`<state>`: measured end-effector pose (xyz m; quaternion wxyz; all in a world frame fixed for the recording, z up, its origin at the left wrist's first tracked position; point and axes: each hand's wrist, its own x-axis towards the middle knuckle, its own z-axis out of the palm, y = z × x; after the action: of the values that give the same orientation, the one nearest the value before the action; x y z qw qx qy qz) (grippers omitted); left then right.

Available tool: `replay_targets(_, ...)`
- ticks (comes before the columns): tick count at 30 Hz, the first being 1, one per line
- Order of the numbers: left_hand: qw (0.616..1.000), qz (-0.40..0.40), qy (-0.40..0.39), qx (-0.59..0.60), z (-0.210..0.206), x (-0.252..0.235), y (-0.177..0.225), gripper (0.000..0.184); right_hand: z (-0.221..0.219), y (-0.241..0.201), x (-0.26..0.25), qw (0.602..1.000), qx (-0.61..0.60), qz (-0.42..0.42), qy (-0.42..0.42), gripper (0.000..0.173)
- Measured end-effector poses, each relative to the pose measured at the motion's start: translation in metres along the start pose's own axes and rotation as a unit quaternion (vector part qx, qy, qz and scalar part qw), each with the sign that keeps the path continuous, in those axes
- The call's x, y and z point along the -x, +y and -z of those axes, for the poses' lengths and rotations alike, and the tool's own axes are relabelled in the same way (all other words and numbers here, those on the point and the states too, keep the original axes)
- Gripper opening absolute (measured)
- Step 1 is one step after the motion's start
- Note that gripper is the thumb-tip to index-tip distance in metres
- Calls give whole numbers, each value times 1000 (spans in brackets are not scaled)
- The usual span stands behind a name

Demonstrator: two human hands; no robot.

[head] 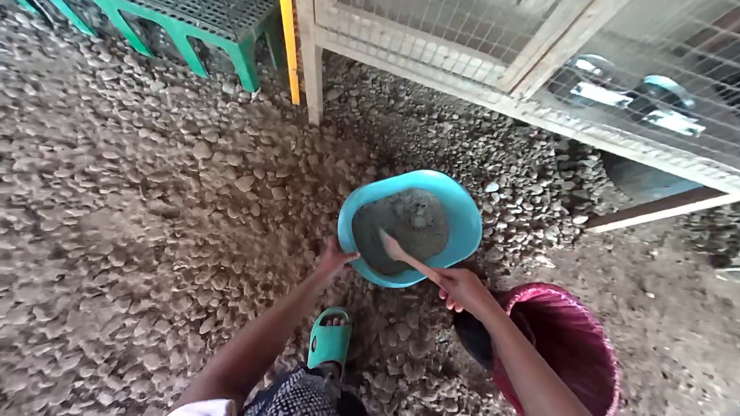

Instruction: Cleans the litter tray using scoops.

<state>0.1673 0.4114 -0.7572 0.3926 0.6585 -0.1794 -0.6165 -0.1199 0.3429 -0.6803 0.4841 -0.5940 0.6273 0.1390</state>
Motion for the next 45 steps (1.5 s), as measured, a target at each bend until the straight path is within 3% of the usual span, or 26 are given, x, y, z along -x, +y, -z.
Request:
replay_targets(3, 999, 26, -14, -43, -3, -9, 12, 107, -35, 2, -7, 999, 6, 42, -33, 38)
replay_targets(8, 997, 43, 11, -66, -13, -1, 10, 95, -81, -55, -31, 997, -45, 62, 4, 41)
replay_targets(13, 995, 56, 41, -71, -29, 3, -9, 83, -103, -94, -36, 993, -110, -9, 48, 39)
replay_targets(18, 999, 17, 33, 17, -33, 9, -26, 80, -84, -73, -53, 978, -172, -47, 105, 33)
replay_targets(22, 999, 2, 40, -5, -21, 10, -38, 85, -18, -26, -56, 961, -231, -72, 131, 33)
replay_targets(26, 996, -10, 46, -77, -2, 7, -10, 92, 21, 10, 1, 988, -107, -21, 109, 36)
replay_targets(28, 995, -40, 50, -80, 1, -6, -4, 89, 18, 21, 31, 996, -30, 18, 84, 61)
replay_targets(30, 992, -41, 39, -115, -2, -11, 3, 81, 7, 22, 52, 994, 88, 45, 51, 66)
replay_targets(33, 986, -27, 41, -160, -9, -12, 10, 75, -8, 10, 58, 938, 343, 14, -56, 56)
replay_targets(35, 985, -33, 44, -162, -9, -13, 11, 73, -17, 6, 56, 904, 420, 14, -73, 54)
replay_targets(37, 984, -42, 41, -166, -7, -18, 12, 71, -24, 3, 54, 897, 434, 23, -76, 55)
replay_targets(40, 976, -39, 57, -209, -6, -23, 2, 70, -47, -8, 43, 917, 393, 14, -65, 56)
replay_targets(45, 979, -45, 69, -187, -11, -24, 7, 69, -70, -80, -10, 953, 301, -1, 15, 53)
